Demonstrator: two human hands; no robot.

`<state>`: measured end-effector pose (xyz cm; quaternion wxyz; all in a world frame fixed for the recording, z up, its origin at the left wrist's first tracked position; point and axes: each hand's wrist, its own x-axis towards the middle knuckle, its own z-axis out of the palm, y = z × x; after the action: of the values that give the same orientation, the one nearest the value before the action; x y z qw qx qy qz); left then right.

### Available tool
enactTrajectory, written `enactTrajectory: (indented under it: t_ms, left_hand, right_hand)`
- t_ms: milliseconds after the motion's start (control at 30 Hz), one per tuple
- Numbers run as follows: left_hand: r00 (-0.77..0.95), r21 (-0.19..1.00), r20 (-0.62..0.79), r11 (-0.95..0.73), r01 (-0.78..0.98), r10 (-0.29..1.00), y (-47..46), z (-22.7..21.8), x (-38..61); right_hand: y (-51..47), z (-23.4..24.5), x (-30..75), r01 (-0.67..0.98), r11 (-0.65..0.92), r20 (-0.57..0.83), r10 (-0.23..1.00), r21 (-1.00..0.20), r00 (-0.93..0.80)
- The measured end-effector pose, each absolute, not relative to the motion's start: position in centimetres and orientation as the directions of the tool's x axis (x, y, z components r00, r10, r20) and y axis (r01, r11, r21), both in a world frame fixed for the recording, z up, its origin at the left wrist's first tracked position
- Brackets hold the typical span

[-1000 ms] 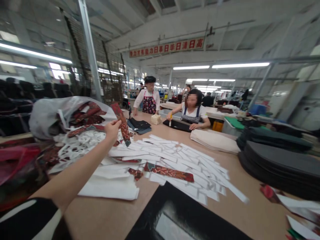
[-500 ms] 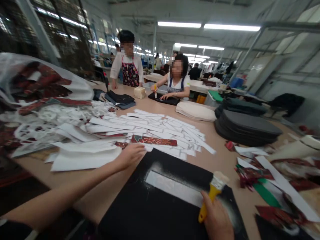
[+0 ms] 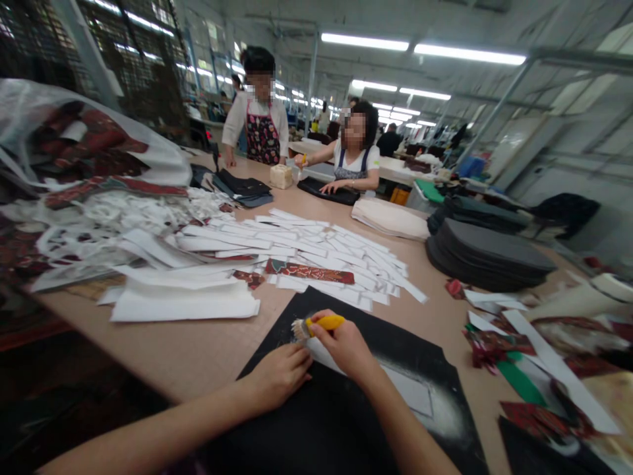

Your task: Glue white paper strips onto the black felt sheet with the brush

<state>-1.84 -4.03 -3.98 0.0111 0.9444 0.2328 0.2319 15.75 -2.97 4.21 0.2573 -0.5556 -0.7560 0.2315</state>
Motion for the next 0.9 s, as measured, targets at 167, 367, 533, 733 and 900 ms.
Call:
enactTrajectory:
  t_ms: [167,367,533,733,900]
  left_hand:
    - [0.801,0.092,0.414,-0.896,0.435,0.432,-4.1,-3.8,-1.6]
    - [0.78,0.087,0.451,-0.892,0.445,0.433,-4.3,-3.8,-1.7]
    - [0.777,0.047,0.481,-0.897,0.44,0.407,-4.0,-4.1,-1.8]
    - [0.748,-0.024,0.576,-0.908,0.419,0.33,-3.9,-4.1,-1.9]
    - [0.723,-0.09,0.642,-0.911,0.402,0.256,-3.6,-4.2,-1.9]
  right_hand:
    - [-2.2,5.9,14.8,0.959,0.216,0.108,0.974,-0.182,-0.199]
    - [-3.5,6.6,15.0,0.931,0.351,0.093,0.935,-0.103,-0.343]
    - [-6.1,5.9,20.3,0.888,0.339,0.121,0.941,-0.31,-0.316]
    - [-11.1,6.8,30.6,0.972,-0.136,-0.012,0.991,-0.192,0.136]
    - [-13.3,6.8,31.3,0.923,-0.102,0.023,0.993,-0.372,0.119]
